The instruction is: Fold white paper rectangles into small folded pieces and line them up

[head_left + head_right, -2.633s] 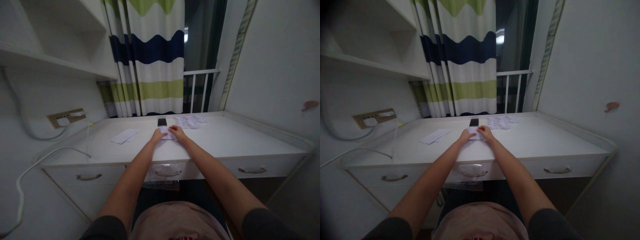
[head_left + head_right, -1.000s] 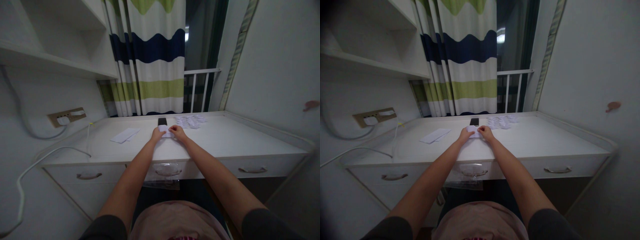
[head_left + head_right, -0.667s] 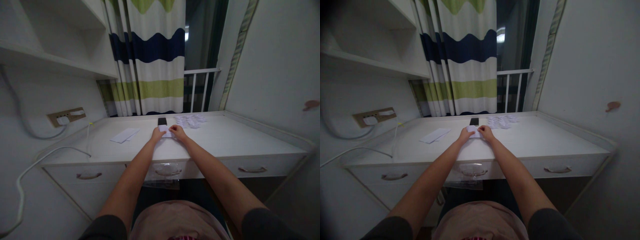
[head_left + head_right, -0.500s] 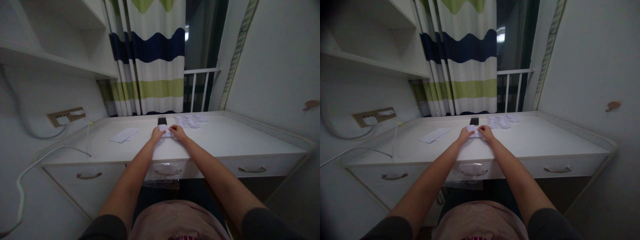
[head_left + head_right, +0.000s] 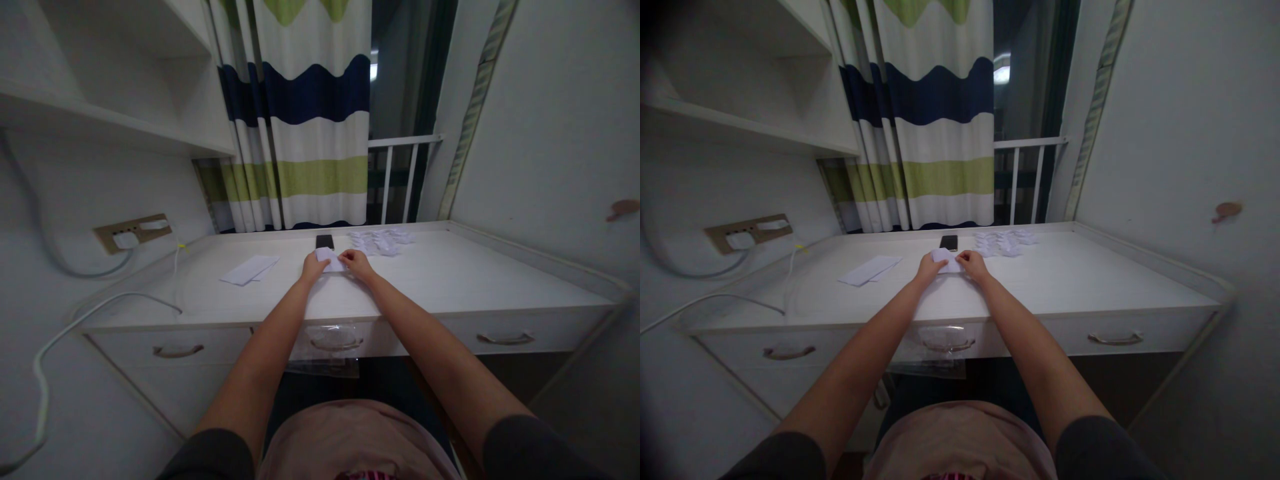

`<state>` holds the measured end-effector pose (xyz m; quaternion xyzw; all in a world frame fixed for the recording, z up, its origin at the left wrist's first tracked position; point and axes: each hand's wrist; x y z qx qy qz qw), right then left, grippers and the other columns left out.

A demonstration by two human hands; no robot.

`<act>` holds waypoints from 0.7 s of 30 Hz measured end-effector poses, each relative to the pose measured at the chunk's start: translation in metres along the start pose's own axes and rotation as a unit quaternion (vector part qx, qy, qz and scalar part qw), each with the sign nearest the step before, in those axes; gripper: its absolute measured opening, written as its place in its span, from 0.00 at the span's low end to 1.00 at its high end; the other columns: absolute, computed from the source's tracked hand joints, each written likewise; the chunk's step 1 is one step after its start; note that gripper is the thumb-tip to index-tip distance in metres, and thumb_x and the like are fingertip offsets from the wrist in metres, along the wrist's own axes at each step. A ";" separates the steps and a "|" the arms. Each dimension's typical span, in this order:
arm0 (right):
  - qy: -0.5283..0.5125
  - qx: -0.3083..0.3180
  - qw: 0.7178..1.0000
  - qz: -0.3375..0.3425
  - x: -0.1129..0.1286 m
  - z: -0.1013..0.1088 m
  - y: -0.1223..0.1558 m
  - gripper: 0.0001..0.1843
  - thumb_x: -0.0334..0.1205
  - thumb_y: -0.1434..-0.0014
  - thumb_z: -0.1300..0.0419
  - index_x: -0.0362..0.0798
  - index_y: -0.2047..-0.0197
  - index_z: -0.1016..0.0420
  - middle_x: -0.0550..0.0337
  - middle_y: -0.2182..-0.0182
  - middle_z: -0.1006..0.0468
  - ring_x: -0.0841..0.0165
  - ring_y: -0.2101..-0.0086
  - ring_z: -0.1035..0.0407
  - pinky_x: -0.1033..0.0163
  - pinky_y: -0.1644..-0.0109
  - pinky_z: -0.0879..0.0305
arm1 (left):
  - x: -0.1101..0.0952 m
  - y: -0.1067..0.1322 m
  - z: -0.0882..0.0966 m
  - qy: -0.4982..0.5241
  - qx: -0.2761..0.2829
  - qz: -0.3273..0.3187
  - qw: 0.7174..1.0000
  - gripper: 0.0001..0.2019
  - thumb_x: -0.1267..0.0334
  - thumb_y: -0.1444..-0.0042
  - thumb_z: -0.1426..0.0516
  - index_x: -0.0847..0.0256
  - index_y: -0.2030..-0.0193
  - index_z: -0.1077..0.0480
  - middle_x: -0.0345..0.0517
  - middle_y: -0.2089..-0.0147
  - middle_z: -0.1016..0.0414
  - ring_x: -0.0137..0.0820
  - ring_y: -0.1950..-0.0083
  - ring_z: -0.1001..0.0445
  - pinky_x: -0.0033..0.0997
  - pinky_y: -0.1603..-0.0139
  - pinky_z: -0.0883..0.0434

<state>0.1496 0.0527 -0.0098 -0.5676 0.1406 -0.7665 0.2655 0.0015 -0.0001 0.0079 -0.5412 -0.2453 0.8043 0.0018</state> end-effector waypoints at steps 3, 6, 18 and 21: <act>-0.001 0.004 1.000 0.009 0.000 0.001 0.001 0.11 0.45 0.55 0.42 0.46 0.79 0.31 0.64 0.84 0.34 0.72 0.79 0.41 0.65 0.72 0.45 | 0.000 0.000 0.000 -0.008 -0.008 -0.001 1.000 0.15 0.71 0.59 0.40 0.69 0.60 0.27 0.55 0.58 0.23 0.39 0.56 0.26 0.34 0.54 0.31; 0.004 0.002 1.000 0.006 0.000 0.001 0.001 0.10 0.44 0.55 0.42 0.46 0.78 0.30 0.64 0.83 0.33 0.72 0.79 0.40 0.66 0.72 0.44 | 0.000 -0.001 0.000 -0.012 -0.021 0.006 1.000 0.15 0.72 0.59 0.40 0.69 0.60 0.27 0.55 0.58 0.23 0.38 0.56 0.25 0.34 0.54 0.31; -0.003 -0.004 1.000 -0.014 0.004 0.002 0.001 0.07 0.40 0.56 0.41 0.45 0.79 0.29 0.63 0.83 0.31 0.72 0.79 0.39 0.66 0.72 0.44 | 0.003 -0.002 -0.001 0.036 -0.011 0.008 0.999 0.15 0.74 0.61 0.39 0.68 0.62 0.27 0.52 0.60 0.23 0.38 0.58 0.25 0.34 0.55 0.30; -0.025 0.002 1.000 -0.006 0.005 0.000 0.002 0.09 0.42 0.57 0.40 0.45 0.77 0.27 0.62 0.81 0.28 0.71 0.77 0.37 0.65 0.71 0.42 | 0.005 -0.001 -0.003 0.050 0.032 0.010 0.998 0.15 0.73 0.61 0.39 0.68 0.63 0.27 0.51 0.62 0.23 0.37 0.59 0.25 0.35 0.56 0.30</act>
Point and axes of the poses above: each hand's wrist, its own y-axis away from the middle knuckle, its own z-axis out of the back of the hand, x = y × z
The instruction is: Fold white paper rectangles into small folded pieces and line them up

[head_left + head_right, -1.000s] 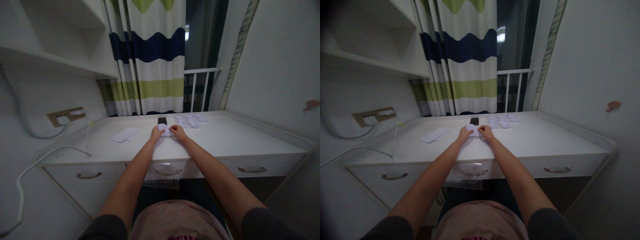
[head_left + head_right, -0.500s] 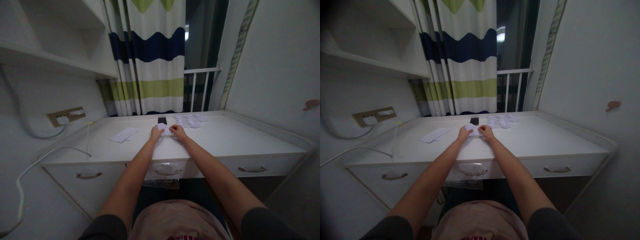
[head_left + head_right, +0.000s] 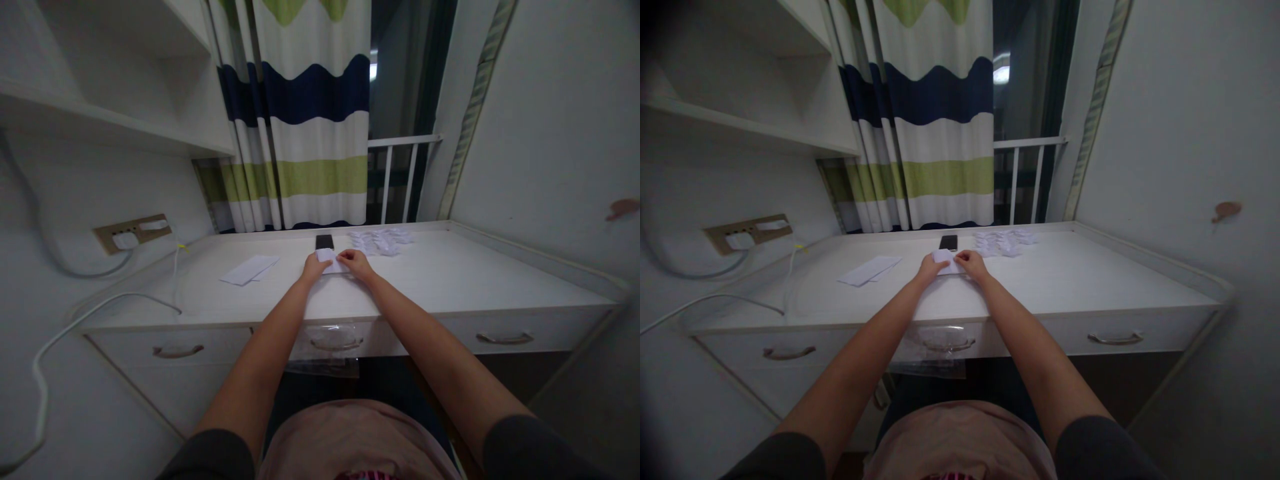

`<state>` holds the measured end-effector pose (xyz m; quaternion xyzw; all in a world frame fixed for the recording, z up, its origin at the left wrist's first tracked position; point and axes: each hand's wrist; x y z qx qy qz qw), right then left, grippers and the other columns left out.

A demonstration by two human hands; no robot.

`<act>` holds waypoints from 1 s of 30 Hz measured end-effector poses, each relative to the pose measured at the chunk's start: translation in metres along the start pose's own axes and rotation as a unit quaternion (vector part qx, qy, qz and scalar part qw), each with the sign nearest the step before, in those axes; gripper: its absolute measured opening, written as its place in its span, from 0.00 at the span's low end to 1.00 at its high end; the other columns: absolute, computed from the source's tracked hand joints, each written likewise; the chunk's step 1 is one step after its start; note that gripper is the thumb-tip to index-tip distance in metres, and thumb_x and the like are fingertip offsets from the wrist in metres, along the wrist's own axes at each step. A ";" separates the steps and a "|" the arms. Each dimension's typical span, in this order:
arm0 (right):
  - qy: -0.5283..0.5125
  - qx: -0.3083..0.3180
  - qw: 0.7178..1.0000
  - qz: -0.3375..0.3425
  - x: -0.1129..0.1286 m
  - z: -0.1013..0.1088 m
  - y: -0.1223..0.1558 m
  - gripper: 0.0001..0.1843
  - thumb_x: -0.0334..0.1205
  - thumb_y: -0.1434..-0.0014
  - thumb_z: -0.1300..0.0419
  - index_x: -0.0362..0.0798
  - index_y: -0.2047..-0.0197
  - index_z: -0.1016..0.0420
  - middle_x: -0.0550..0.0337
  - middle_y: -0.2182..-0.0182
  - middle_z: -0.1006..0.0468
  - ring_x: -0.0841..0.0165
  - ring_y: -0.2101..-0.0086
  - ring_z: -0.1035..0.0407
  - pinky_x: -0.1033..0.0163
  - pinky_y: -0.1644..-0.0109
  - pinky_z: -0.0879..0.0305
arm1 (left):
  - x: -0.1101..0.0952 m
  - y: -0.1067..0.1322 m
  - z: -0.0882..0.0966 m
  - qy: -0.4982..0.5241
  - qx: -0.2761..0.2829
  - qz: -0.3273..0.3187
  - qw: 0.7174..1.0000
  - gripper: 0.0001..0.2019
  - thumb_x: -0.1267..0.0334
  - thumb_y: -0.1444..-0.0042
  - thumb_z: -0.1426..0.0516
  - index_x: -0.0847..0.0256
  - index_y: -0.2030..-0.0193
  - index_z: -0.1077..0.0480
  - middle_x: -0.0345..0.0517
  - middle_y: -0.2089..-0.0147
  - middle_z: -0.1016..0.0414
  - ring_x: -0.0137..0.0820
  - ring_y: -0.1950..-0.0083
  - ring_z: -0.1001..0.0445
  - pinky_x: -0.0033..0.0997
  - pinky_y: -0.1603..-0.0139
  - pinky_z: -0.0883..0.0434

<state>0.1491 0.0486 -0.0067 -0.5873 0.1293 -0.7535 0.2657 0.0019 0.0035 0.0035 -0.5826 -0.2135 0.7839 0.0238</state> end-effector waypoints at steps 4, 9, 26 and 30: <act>-0.026 0.002 1.000 0.018 0.000 -0.002 0.000 0.11 0.45 0.58 0.39 0.45 0.77 0.27 0.61 0.80 0.27 0.70 0.76 0.36 0.64 0.70 0.41 | 0.002 0.002 -0.002 0.017 0.074 -0.007 0.997 0.14 0.72 0.61 0.38 0.69 0.64 0.27 0.50 0.62 0.23 0.35 0.62 0.26 0.35 0.57 0.30; -0.030 0.000 0.999 0.016 -0.002 -0.001 -0.001 0.12 0.46 0.60 0.38 0.45 0.76 0.27 0.61 0.80 0.28 0.71 0.76 0.37 0.64 0.71 0.41 | 0.003 0.001 -0.001 0.000 0.094 -0.012 0.995 0.13 0.71 0.61 0.38 0.69 0.64 0.27 0.51 0.62 0.23 0.36 0.61 0.26 0.35 0.56 0.31; -0.062 0.001 0.998 -0.016 0.000 0.002 0.000 0.15 0.50 0.62 0.39 0.46 0.81 0.32 0.63 0.83 0.33 0.72 0.78 0.40 0.65 0.73 0.44 | -0.003 0.007 -0.001 -0.068 0.061 -0.156 0.984 0.17 0.70 0.48 0.46 0.64 0.51 0.29 0.50 0.49 0.26 0.35 0.48 0.29 0.33 0.45 0.35; -0.058 -0.007 0.998 -0.018 0.001 0.002 0.000 0.13 0.48 0.61 0.39 0.46 0.81 0.31 0.63 0.83 0.32 0.72 0.78 0.41 0.65 0.73 0.44 | -0.005 0.007 -0.001 -0.058 0.068 -0.179 0.980 0.15 0.70 0.47 0.48 0.62 0.53 0.27 0.47 0.49 0.26 0.34 0.46 0.30 0.34 0.42 0.38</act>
Point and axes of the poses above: each hand's wrist, its own y-axis away from the middle knuckle, its own z-axis out of the back of the hand, x = y × z
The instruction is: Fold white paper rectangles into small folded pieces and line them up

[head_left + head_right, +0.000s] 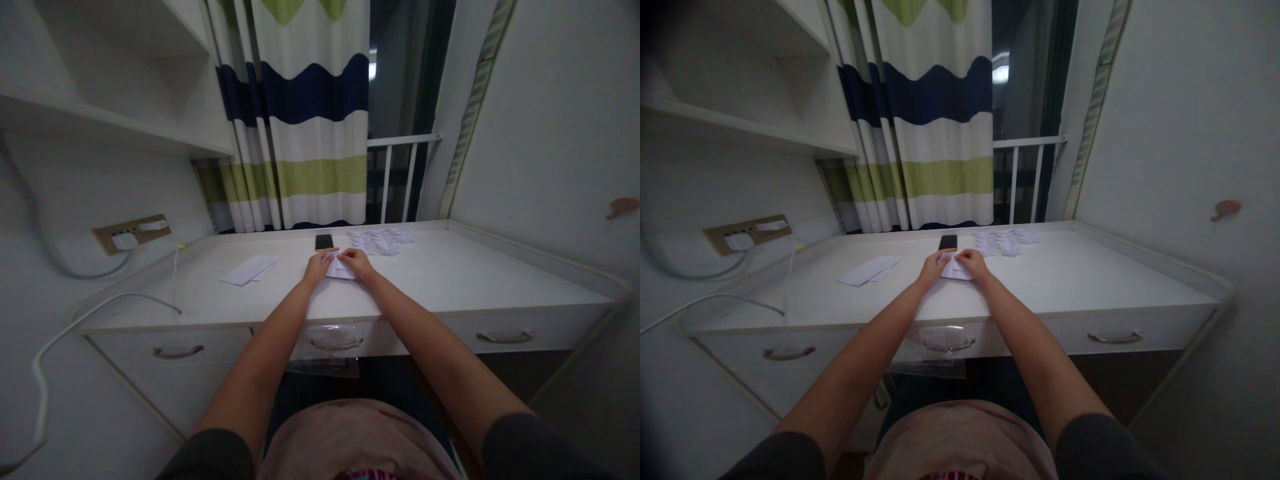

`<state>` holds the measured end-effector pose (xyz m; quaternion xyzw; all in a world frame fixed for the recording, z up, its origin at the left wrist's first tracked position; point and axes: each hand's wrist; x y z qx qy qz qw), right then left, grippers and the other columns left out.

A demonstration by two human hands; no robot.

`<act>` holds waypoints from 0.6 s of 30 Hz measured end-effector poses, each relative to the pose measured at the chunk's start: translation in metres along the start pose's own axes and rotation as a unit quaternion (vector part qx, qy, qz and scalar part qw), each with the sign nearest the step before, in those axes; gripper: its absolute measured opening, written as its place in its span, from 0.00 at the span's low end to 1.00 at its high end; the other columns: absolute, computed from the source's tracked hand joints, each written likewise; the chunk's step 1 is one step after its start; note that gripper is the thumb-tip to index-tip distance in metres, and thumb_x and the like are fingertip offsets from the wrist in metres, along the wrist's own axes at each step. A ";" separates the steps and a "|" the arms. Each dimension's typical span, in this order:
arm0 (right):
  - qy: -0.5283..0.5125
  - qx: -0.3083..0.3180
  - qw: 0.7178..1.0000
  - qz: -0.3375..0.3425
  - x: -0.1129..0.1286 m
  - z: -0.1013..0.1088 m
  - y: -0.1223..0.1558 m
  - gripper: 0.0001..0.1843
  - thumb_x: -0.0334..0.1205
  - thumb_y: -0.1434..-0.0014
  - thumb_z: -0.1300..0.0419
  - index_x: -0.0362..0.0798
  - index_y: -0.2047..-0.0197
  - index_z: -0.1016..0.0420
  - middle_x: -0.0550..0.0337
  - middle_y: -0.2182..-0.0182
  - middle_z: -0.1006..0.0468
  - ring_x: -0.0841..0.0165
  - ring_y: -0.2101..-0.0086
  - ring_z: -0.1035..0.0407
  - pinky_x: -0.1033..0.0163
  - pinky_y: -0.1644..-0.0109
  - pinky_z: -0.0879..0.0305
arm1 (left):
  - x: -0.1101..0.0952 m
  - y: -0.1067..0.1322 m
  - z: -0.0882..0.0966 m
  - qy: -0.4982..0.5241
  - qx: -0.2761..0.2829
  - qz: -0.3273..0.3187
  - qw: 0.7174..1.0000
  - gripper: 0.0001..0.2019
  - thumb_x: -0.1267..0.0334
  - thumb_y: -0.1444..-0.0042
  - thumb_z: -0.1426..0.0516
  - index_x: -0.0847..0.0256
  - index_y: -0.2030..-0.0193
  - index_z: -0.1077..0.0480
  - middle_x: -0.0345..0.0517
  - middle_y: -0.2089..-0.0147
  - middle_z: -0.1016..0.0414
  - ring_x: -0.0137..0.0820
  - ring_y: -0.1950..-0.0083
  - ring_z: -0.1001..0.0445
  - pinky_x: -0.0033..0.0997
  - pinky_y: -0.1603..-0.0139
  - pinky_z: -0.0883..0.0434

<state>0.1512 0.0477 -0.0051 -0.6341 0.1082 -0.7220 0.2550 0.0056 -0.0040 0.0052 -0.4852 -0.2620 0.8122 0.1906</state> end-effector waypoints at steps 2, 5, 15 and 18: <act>0.006 -0.003 1.000 0.000 0.000 0.000 0.000 0.13 0.48 0.61 0.39 0.46 0.81 0.31 0.62 0.83 0.32 0.72 0.78 0.40 0.65 0.73 0.44 | -0.001 -0.001 0.000 0.010 0.006 0.002 1.000 0.14 0.71 0.46 0.48 0.62 0.57 0.25 0.48 0.51 0.25 0.33 0.47 0.30 0.35 0.41 0.39; 0.018 -0.006 1.000 0.003 -0.002 0.000 0.000 0.14 0.49 0.61 0.39 0.46 0.81 0.31 0.62 0.82 0.32 0.71 0.77 0.40 0.65 0.73 0.44 | -0.003 -0.001 -0.001 0.040 0.016 0.018 0.999 0.13 0.71 0.48 0.48 0.63 0.60 0.24 0.49 0.53 0.24 0.34 0.48 0.29 0.35 0.41 0.40; 0.028 0.001 1.000 0.014 -0.004 0.000 -0.002 0.17 0.53 0.61 0.40 0.47 0.79 0.32 0.61 0.81 0.30 0.70 0.75 0.38 0.64 0.71 0.43 | -0.001 -0.004 -0.003 0.143 0.031 0.086 0.985 0.11 0.61 0.49 0.43 0.65 0.63 0.24 0.48 0.59 0.22 0.33 0.54 0.29 0.32 0.48 0.37; 0.018 0.007 1.000 0.022 -0.003 0.000 -0.001 0.16 0.52 0.61 0.40 0.46 0.79 0.31 0.61 0.81 0.30 0.70 0.75 0.38 0.64 0.70 0.43 | 0.001 -0.003 -0.002 0.153 0.042 0.097 0.983 0.15 0.63 0.53 0.40 0.65 0.57 0.25 0.44 0.67 0.23 0.28 0.64 0.29 0.28 0.59 0.34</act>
Point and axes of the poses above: each hand's wrist, its own y-axis away from the middle knuckle, its own z-axis out of the back of the hand, x = y × z
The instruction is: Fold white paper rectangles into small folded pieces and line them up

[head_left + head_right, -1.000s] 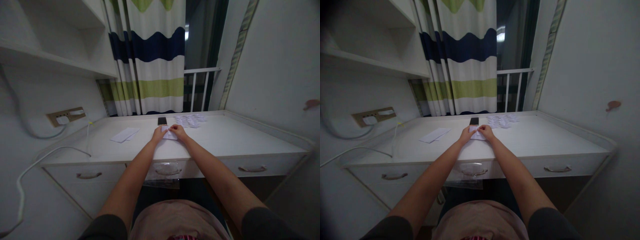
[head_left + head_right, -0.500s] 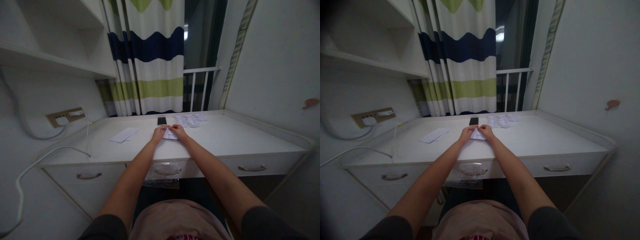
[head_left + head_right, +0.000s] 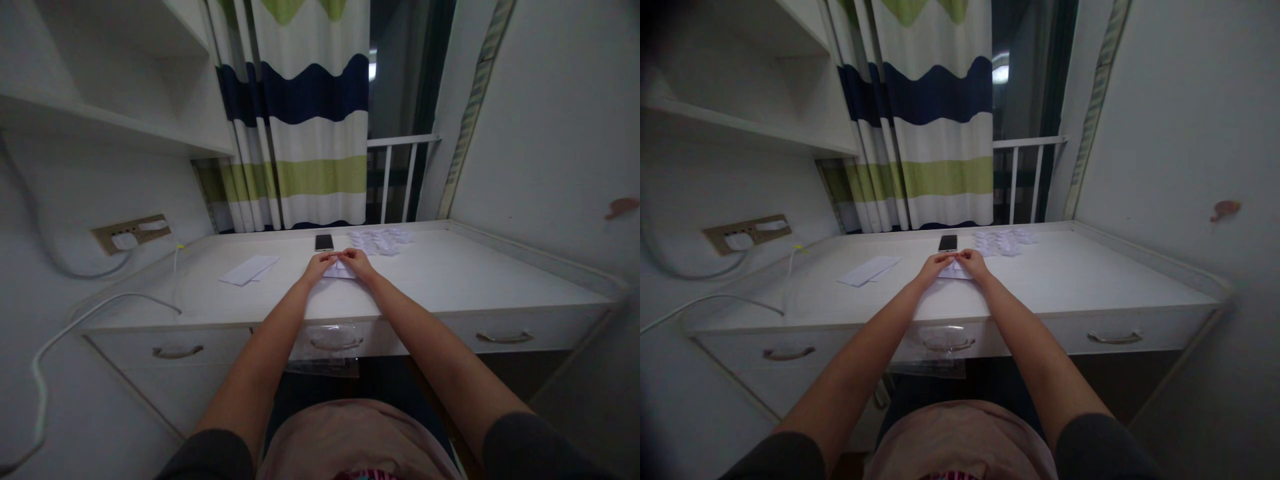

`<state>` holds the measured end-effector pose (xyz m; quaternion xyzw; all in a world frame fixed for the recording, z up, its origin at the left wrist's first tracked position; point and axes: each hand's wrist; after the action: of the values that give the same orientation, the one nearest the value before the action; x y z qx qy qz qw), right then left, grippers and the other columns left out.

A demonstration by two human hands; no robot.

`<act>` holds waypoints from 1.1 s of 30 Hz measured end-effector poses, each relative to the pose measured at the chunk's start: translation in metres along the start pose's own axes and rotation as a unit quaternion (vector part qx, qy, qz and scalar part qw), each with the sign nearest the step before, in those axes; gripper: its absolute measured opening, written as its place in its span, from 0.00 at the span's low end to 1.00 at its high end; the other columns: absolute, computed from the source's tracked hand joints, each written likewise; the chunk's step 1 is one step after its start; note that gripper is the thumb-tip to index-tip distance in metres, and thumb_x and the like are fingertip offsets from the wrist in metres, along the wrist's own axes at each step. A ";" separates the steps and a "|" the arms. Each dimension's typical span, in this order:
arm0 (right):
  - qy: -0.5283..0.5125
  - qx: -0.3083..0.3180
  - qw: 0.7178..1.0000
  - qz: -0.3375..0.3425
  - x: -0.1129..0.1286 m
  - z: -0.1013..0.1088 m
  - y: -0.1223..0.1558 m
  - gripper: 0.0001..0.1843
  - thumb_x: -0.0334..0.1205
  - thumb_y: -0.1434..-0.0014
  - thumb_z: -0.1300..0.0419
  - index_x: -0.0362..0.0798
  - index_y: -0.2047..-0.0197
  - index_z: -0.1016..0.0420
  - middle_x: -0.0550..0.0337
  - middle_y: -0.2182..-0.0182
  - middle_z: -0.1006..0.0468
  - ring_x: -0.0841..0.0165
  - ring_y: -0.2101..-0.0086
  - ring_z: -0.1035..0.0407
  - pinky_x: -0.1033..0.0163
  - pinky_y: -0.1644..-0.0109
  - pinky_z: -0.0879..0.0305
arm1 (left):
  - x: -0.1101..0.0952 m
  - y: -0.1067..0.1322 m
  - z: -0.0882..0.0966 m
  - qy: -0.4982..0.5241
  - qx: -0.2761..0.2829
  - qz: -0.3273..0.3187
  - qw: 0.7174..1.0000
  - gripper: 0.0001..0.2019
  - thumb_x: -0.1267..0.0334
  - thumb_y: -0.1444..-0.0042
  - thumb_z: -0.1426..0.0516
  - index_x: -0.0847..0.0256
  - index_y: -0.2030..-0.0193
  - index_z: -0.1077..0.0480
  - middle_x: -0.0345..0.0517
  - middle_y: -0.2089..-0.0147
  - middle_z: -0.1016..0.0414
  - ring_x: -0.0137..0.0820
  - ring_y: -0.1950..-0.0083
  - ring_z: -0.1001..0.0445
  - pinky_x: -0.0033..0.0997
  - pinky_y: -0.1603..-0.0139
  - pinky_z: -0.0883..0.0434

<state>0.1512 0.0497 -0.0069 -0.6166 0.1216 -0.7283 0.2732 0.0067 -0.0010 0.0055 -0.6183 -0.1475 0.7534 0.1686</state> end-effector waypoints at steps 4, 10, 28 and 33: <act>-0.028 0.001 1.000 0.002 0.003 -0.001 0.001 0.15 0.50 0.61 0.39 0.46 0.79 0.30 0.62 0.81 0.30 0.71 0.76 0.39 0.64 0.69 0.42 | 0.001 0.002 0.000 0.004 -0.015 0.030 0.999 0.26 0.63 0.56 0.38 0.64 0.47 0.32 0.35 0.79 0.32 0.23 0.75 0.36 0.24 0.70 0.38; -0.033 0.005 0.999 0.003 0.007 -0.001 0.003 0.16 0.51 0.60 0.38 0.46 0.79 0.30 0.62 0.81 0.29 0.70 0.75 0.37 0.64 0.69 0.41 | 0.003 -0.001 -0.001 -0.052 -0.018 0.052 0.997 0.12 0.57 0.59 0.37 0.65 0.76 0.30 0.37 0.81 0.35 0.25 0.74 0.37 0.25 0.71 0.40; -0.026 0.016 0.999 -0.010 0.011 0.000 0.004 0.16 0.51 0.59 0.37 0.45 0.78 0.23 0.58 0.77 0.23 0.67 0.72 0.33 0.63 0.66 0.38 | -0.001 0.004 0.001 -0.047 0.023 0.060 0.997 0.15 0.53 0.61 0.38 0.66 0.78 0.30 0.36 0.81 0.36 0.22 0.76 0.41 0.24 0.75 0.45; -0.026 0.017 0.999 -0.007 0.009 0.000 0.002 0.15 0.50 0.58 0.36 0.45 0.79 0.24 0.58 0.78 0.24 0.67 0.73 0.33 0.63 0.67 0.38 | -0.001 0.005 0.002 -0.061 0.033 0.063 0.996 0.16 0.52 0.60 0.39 0.66 0.77 0.29 0.36 0.81 0.36 0.23 0.76 0.41 0.23 0.76 0.46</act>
<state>0.1510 0.0432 -0.0010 -0.6312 0.0975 -0.7161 0.2816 0.0048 -0.0058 0.0046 -0.5735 -0.0935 0.8031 0.1318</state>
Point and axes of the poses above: each hand's wrist, its own y-axis away from the middle knuckle, its own z-axis out of the back of the hand, x = y × z
